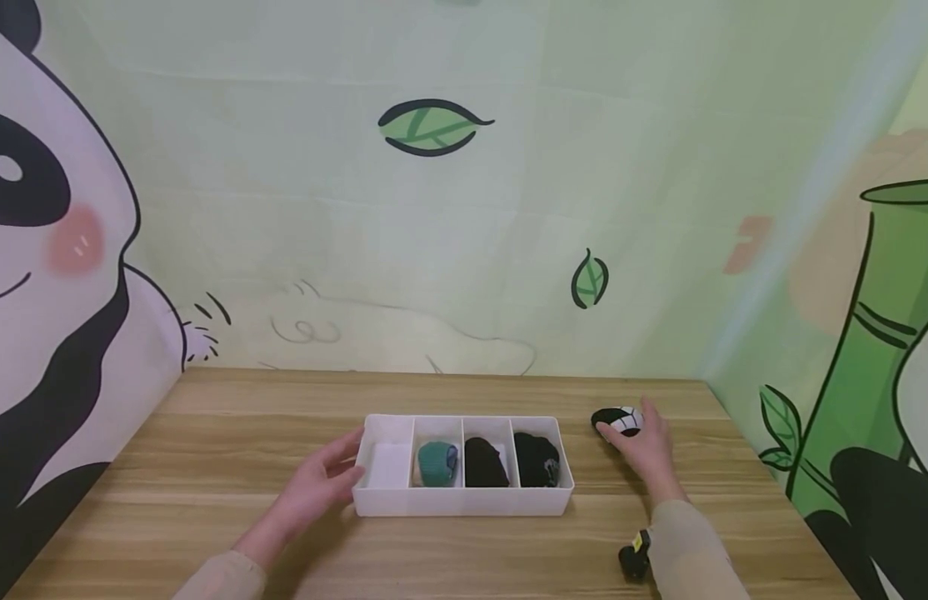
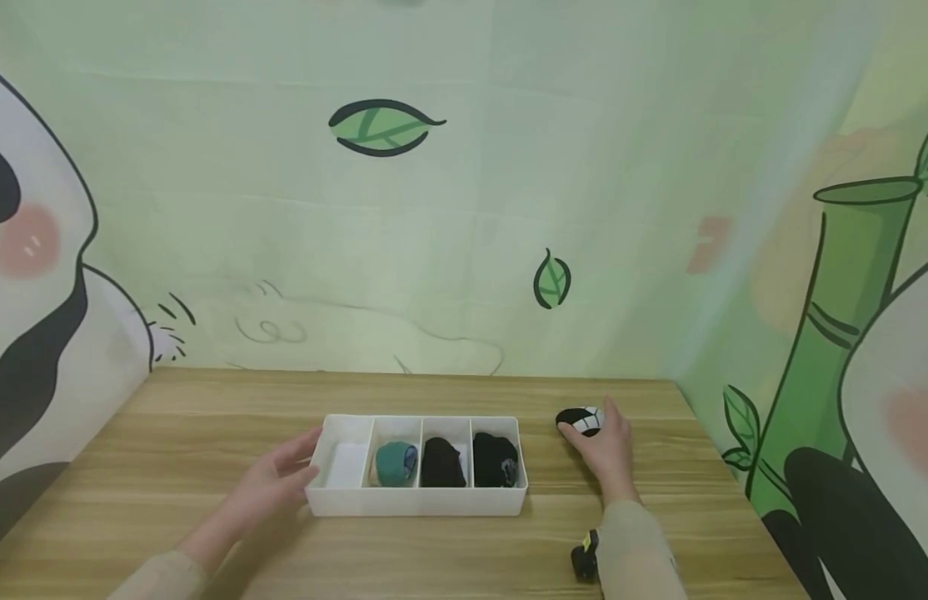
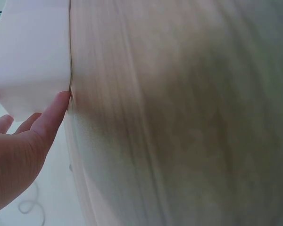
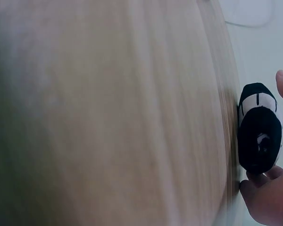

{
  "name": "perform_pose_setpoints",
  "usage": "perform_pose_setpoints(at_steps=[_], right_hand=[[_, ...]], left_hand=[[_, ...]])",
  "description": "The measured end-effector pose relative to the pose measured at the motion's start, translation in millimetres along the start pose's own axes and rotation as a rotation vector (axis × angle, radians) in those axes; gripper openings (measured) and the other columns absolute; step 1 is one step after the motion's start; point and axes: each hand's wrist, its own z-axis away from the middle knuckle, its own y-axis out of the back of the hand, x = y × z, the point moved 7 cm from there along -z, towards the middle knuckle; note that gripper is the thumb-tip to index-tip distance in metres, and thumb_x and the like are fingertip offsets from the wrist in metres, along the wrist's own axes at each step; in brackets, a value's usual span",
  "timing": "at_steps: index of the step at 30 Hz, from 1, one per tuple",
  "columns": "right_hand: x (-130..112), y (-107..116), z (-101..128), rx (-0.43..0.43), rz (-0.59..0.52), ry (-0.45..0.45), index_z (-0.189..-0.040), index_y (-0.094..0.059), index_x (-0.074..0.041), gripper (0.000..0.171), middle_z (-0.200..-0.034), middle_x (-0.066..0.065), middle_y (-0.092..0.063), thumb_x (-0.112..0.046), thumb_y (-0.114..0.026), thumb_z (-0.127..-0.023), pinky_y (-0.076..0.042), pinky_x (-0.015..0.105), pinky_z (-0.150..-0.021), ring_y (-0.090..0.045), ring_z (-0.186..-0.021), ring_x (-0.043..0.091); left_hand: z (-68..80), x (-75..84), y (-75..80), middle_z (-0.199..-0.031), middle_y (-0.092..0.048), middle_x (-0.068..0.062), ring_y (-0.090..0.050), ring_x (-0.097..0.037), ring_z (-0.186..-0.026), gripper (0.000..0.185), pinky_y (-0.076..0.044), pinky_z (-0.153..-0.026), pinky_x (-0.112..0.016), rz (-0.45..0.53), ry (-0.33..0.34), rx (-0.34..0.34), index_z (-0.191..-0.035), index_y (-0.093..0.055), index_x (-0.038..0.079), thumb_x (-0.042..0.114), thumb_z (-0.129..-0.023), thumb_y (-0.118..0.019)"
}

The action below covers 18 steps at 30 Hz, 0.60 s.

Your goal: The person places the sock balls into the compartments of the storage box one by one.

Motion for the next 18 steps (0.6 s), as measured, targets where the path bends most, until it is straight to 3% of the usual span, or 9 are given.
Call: perform_pose_setpoints(at_steps=[7, 13, 18], right_hand=[[-0.1, -2.1, 0.6, -0.016, 0.004, 0.017, -0.153, -0.016, 0.009, 0.096, -0.152, 0.037, -0.02, -0.032, -0.074, -0.088, -0.023, 0.059, -0.114, -0.024, -0.138, 0.05], [-1.0, -2.7, 1.2, 0.02, 0.006, 0.096, -0.149, -0.022, 0.012, 0.105, -0.146, 0.039, -0.026, -0.045, -0.078, -0.081, -0.024, 0.063, -0.111, -0.026, -0.135, 0.053], [1.5, -5.0, -0.2, 0.003, 0.012, 0.08, -0.149, -0.023, 0.011, 0.098, -0.147, 0.038, -0.026, -0.037, -0.077, -0.084, -0.024, 0.062, -0.112, -0.025, -0.135, 0.051]], left_hand=[[-0.2, 0.2, -0.1, -0.149, -0.038, -0.029, -0.044, -0.046, -0.131, 0.061, -0.055, -0.09, -0.042, -0.007, -0.003, -0.005, -0.153, -0.034, 0.003, 0.003, -0.098, -0.059], [-0.2, -0.8, 0.2, -0.15, -0.038, -0.03, -0.044, -0.046, -0.131, 0.061, -0.055, -0.089, -0.04, 0.005, -0.008, -0.01, -0.153, -0.033, 0.001, 0.002, -0.098, -0.059], [0.2, -0.9, 0.2, -0.149, -0.037, -0.031, -0.044, -0.047, -0.131, 0.061, -0.055, -0.09, -0.041, 0.011, -0.023, -0.023, -0.153, -0.031, -0.002, 0.002, -0.098, -0.058]])
